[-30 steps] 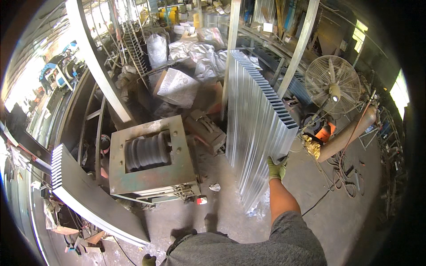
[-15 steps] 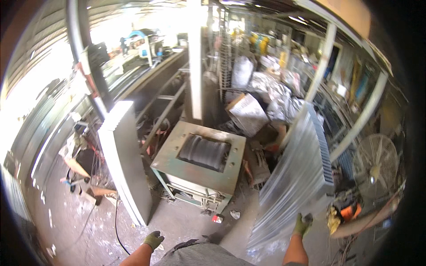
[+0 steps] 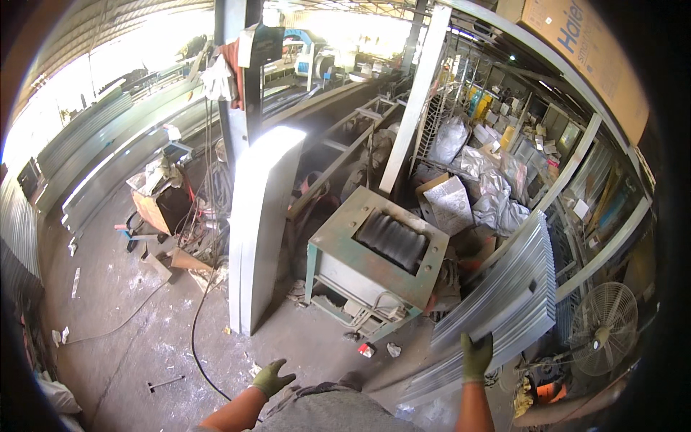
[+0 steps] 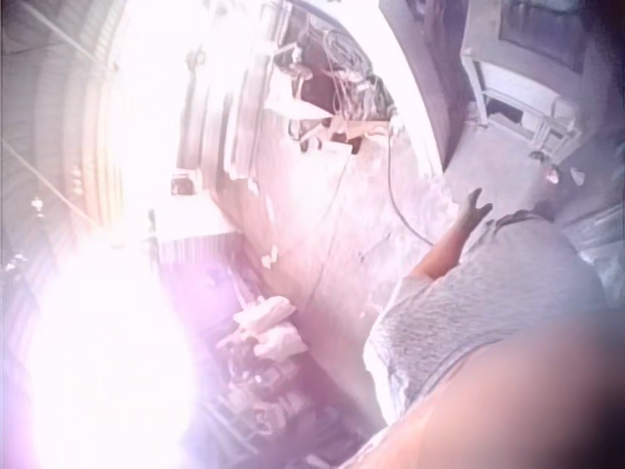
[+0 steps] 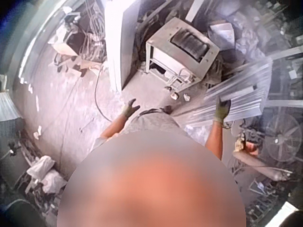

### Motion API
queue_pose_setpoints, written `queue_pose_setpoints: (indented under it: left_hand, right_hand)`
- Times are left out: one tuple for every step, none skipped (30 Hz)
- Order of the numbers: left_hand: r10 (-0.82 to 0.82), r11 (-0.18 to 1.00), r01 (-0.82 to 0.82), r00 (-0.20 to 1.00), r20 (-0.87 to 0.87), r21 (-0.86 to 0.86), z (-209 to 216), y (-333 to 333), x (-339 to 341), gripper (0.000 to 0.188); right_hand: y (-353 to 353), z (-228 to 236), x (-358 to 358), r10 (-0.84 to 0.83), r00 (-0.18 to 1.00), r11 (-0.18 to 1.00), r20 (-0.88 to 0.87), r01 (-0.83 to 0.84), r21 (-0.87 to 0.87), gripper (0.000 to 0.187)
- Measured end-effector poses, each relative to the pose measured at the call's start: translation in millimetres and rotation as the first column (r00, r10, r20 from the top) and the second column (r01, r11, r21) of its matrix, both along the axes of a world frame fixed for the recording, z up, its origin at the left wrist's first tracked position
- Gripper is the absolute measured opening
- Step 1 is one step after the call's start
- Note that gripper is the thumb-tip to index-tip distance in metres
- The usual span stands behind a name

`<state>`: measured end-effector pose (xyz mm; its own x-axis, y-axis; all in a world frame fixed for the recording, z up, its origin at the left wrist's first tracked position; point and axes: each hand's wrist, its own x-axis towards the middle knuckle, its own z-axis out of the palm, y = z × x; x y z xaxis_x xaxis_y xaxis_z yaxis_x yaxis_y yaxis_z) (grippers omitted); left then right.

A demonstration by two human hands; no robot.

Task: The person feeds long, flat metal sheets into a roller machine, one at a time, and stacks the processed sheets upright. The person repeats this cycle throughout the clip, handling each sheet with gloved hands.

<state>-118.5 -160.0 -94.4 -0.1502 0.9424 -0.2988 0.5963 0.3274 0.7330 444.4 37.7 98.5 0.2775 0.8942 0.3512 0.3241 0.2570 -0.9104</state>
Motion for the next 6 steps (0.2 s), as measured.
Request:
queue_pose_setpoints:
  left_hand:
    - [-0.014, 0.997, 0.016, 1.0, -0.025, 0.073, 5, 1, -2, 0.093]
    - [-0.023, 0.995, 0.028, 0.998, -0.051, 0.093, 10, 0, -4, 0.096]
    - [-0.038, 0.989, 0.049, 0.996, -0.086, 0.139, 13, 1, -7, 0.099]
    - [-0.055, 0.979, 0.078, 0.99, -0.127, 0.188, 15, 0, -10, 0.102]
    - [-0.084, 0.981, 0.11, 0.983, -0.165, 0.158, 17, 0, -17, 0.108]
    - [-0.093, 0.983, 0.122, 0.976, -0.197, 0.138, 21, -5, -24, 0.114]
  right_hand:
    - [4, 12, -27, 0.061, 0.998, 0.998, -0.012, -0.061, -0.02, 0.062]
    - [9, 18, -57, 0.069, 0.995, 0.998, -0.067, -0.068, 0.004, 0.06]
    - [13, 25, -82, 0.115, 0.99, 0.991, -0.085, -0.108, 0.079, 0.058]
    - [15, 34, -100, 0.127, 0.986, 0.992, -0.106, -0.129, -0.006, 0.057]
    - [16, 39, -116, 0.181, 0.978, 0.982, -0.099, -0.186, -0.038, 0.055]
    - [21, 43, -135, 0.195, 0.98, 0.981, -0.024, -0.195, 0.014, 0.061]
